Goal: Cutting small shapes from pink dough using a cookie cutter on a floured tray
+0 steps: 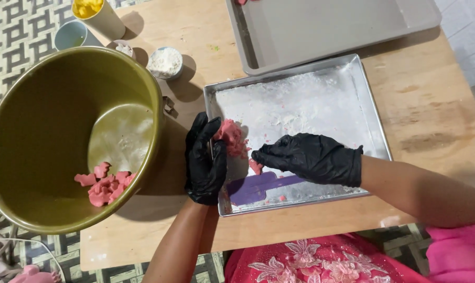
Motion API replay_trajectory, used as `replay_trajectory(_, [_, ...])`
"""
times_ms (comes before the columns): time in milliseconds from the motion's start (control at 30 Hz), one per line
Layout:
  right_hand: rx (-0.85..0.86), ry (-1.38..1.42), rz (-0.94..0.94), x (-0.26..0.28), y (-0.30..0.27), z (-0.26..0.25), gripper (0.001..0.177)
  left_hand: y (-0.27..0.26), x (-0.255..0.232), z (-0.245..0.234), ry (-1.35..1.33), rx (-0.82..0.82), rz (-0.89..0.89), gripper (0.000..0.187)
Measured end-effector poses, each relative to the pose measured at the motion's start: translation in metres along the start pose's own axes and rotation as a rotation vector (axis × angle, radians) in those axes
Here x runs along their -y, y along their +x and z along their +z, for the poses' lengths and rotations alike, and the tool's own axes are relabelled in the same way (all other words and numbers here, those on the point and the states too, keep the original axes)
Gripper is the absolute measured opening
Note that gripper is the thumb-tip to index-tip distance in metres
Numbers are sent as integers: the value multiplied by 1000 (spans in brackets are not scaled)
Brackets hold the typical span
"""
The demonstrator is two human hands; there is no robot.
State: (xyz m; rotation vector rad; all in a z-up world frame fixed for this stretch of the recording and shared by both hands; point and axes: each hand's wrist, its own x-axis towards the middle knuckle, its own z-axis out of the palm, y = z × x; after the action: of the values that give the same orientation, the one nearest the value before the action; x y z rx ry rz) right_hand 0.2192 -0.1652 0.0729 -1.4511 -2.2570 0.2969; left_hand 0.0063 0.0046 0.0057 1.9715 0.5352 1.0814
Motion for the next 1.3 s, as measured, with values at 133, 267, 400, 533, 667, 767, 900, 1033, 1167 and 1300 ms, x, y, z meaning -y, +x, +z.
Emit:
replay_trajectory(133, [24, 7, 15, -1, 1, 2, 50, 2, 1, -5, 25, 51, 16, 41])
replay_trajectory(267, [50, 23, 48, 0, 1, 4, 49, 0, 1, -4, 73, 41, 12, 43])
replay_trajectory(400, [57, 26, 75, 1, -2, 0, 48, 0, 3, -4, 114, 21, 21, 41])
replay_trajectory(533, [70, 49, 77, -1, -3, 2, 47, 3, -1, -1, 121, -25, 16, 39])
replay_trajectory(667, [66, 60, 103, 0, -2, 1, 46, 3, -2, -1, 122, -20, 38, 39])
replay_trajectory(767, [64, 69, 122, 0, -1, 3, 46, 3, 0, -1, 111, -11, 45, 40])
replay_trajectory(900, [64, 82, 148, 0, 0, 2, 45, 2, 3, -2, 123, -15, 35, 39])
replay_trajectory(1033, [63, 98, 165, 0, -3, 5, 44, 1, 1, -2, 105, -11, 40, 39])
replay_trajectory(1167, [75, 108, 186, -2, -1, 4, 44, 5, 0, -3, 112, -3, 41, 40])
replay_trajectory(1300, [92, 132, 207, -3, -3, 6, 43, 2, 2, -2, 105, -12, 28, 39])
